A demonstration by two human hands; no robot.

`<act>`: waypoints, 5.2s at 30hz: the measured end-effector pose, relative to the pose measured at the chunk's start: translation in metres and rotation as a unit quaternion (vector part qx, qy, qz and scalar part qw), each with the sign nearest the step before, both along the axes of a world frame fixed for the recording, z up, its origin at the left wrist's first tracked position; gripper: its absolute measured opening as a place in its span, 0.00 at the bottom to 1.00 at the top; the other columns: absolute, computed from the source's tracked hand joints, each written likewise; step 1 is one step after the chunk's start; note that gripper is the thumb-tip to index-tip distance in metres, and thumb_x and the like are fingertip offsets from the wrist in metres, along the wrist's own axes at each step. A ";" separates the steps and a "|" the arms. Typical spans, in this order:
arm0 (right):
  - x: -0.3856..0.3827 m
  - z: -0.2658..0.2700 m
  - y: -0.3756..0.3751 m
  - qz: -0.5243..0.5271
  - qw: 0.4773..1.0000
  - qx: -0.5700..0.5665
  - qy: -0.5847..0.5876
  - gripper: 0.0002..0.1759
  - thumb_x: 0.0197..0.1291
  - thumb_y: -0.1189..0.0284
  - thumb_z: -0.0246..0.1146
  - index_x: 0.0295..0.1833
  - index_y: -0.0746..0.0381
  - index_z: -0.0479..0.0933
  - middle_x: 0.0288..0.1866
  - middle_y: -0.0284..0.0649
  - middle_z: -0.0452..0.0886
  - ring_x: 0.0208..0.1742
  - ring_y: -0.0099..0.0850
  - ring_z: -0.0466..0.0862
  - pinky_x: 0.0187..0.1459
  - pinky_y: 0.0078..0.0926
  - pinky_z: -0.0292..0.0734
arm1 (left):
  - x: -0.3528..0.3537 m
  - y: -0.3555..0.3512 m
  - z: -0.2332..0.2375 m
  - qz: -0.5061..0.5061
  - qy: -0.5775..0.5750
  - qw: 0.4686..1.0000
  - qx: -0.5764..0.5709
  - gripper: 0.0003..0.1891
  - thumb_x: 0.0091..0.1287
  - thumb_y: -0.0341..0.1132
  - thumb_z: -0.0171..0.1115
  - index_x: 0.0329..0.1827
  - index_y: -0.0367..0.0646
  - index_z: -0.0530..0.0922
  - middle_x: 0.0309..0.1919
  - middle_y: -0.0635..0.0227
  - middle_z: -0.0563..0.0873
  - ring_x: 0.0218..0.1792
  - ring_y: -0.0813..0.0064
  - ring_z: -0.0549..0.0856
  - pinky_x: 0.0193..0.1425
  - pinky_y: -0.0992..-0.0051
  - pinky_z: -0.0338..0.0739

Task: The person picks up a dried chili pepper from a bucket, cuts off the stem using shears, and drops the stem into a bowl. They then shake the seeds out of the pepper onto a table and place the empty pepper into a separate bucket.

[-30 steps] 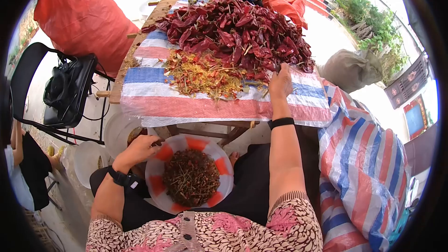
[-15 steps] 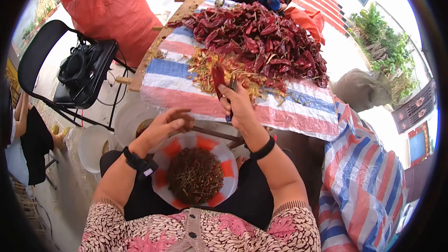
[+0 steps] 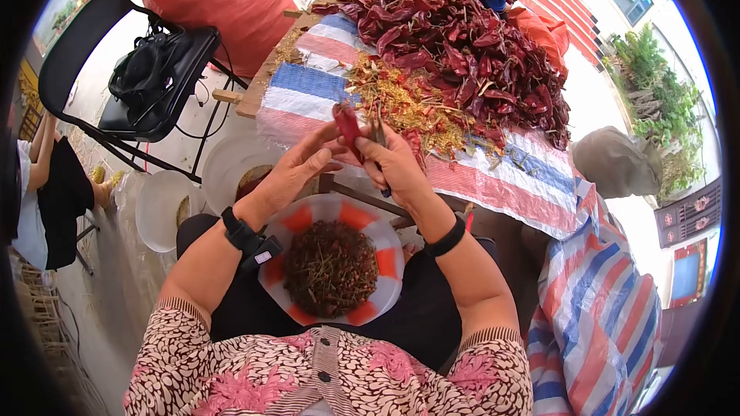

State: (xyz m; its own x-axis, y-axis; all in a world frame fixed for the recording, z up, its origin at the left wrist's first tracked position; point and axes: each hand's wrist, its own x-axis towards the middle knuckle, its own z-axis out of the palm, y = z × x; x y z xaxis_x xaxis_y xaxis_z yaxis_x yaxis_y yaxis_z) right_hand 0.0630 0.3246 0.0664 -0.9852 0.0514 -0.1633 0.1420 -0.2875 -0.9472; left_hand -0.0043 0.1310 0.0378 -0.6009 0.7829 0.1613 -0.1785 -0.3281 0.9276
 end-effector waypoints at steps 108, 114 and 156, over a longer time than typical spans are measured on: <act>0.034 0.010 0.054 -0.140 0.692 0.709 0.000 0.16 0.53 0.66 0.68 0.42 0.62 0.71 0.35 0.47 0.80 0.40 0.48 0.81 0.41 0.42 0.74 | -0.004 -0.087 -0.041 -0.027 0.412 0.749 -0.518 0.18 0.59 0.35 0.61 0.54 0.43 0.79 0.44 0.52 0.84 0.47 0.52 0.82 0.52 0.61 0.76; 0.031 0.006 0.047 -0.211 0.730 0.636 0.131 0.10 0.56 0.72 0.65 0.42 0.63 0.75 0.33 0.43 0.81 0.33 0.39 0.82 0.35 0.33 0.74 | 0.001 -0.064 -0.018 -0.086 0.341 0.876 -0.332 0.20 0.64 0.31 0.60 0.59 0.39 0.76 0.47 0.56 0.84 0.44 0.63 0.84 0.54 0.71 0.76; 0.028 -0.008 -0.050 -0.064 0.863 0.417 0.277 0.05 0.61 0.77 0.65 0.43 0.65 0.79 0.42 0.35 0.80 0.22 0.16 0.73 0.22 0.14 0.67 | 0.020 -0.027 -0.011 0.017 -0.148 0.988 -0.043 0.15 0.72 0.37 0.57 0.57 0.41 0.74 0.41 0.74 0.79 0.41 0.83 0.75 0.48 0.81 0.71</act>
State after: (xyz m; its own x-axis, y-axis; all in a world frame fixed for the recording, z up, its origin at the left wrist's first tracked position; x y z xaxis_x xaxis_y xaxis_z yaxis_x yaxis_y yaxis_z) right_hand 0.0913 0.2743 0.0581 -0.8774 0.0382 0.4782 -0.3819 0.5477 -0.7445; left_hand 0.0161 0.1039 0.0267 -0.6379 0.7647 -0.0911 -0.4366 -0.2617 0.8608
